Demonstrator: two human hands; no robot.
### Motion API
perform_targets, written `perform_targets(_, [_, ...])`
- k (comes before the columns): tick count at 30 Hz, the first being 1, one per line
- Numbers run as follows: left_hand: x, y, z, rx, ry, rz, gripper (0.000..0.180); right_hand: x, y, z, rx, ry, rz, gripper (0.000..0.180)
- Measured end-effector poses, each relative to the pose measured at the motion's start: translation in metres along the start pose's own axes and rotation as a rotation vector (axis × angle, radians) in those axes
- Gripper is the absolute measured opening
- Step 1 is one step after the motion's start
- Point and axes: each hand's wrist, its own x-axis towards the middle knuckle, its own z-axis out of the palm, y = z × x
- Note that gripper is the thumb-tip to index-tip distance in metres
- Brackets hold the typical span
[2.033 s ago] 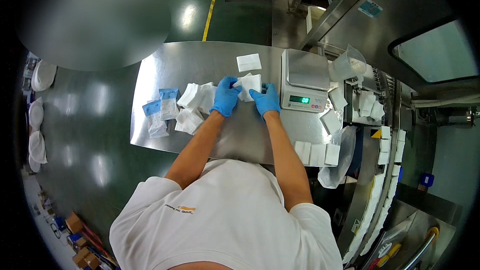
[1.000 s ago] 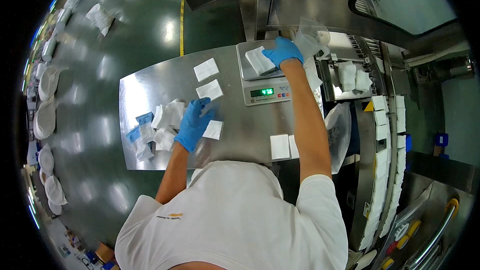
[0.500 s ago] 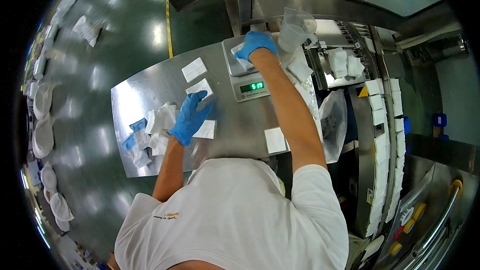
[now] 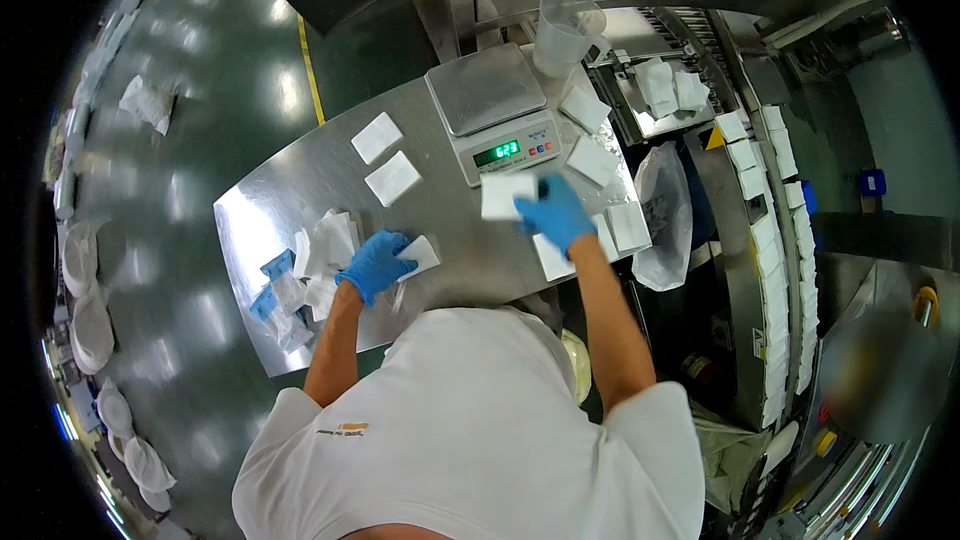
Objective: The person repeatedly picks up small white rectangular items from a stainless steel table, places them on a digital scale, and then moves them to a conveyor belt or into a plastic bag. The person also uses scissors to cut open a blue and white packet and places its contents into a bag.
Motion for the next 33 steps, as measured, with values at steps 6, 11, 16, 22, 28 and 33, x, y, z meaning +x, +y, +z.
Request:
perform_targets(6, [0.053, 0.09, -0.067, -0.346, 0.169, 0.163, 0.041, -0.07, 0.145, 0.065, -0.042, 0.311, -0.032, 0.05])
perform_targets(11, [0.191, 0.122, -0.105, -0.344, 0.299, 0.31, 0.044, -0.115, 0.07, 0.053, -0.777, 0.193, 0.07, 0.043])
perform_targets(16, [0.266, 0.07, -0.091, -0.581, 0.375, 0.364, 0.061, -0.122, 0.03, 0.013, -0.687, 0.163, -0.015, 0.036])
perform_targets(22, [0.24, 0.06, -0.107, -0.196, 0.641, 0.314, 0.057, -0.041, -0.006, -0.04, -0.464, 0.397, -0.22, 0.036])
perform_targets(28, [0.236, 0.054, -0.102, -0.339, 0.683, 0.24, 0.04, 0.088, -0.038, -0.075, -0.427, 0.488, -0.503, 0.04])
perform_targets(33, [0.233, 0.07, -0.095, -0.276, 0.809, 0.255, 0.033, 0.147, -0.057, -0.064, -0.496, 0.428, -0.524, 0.038])
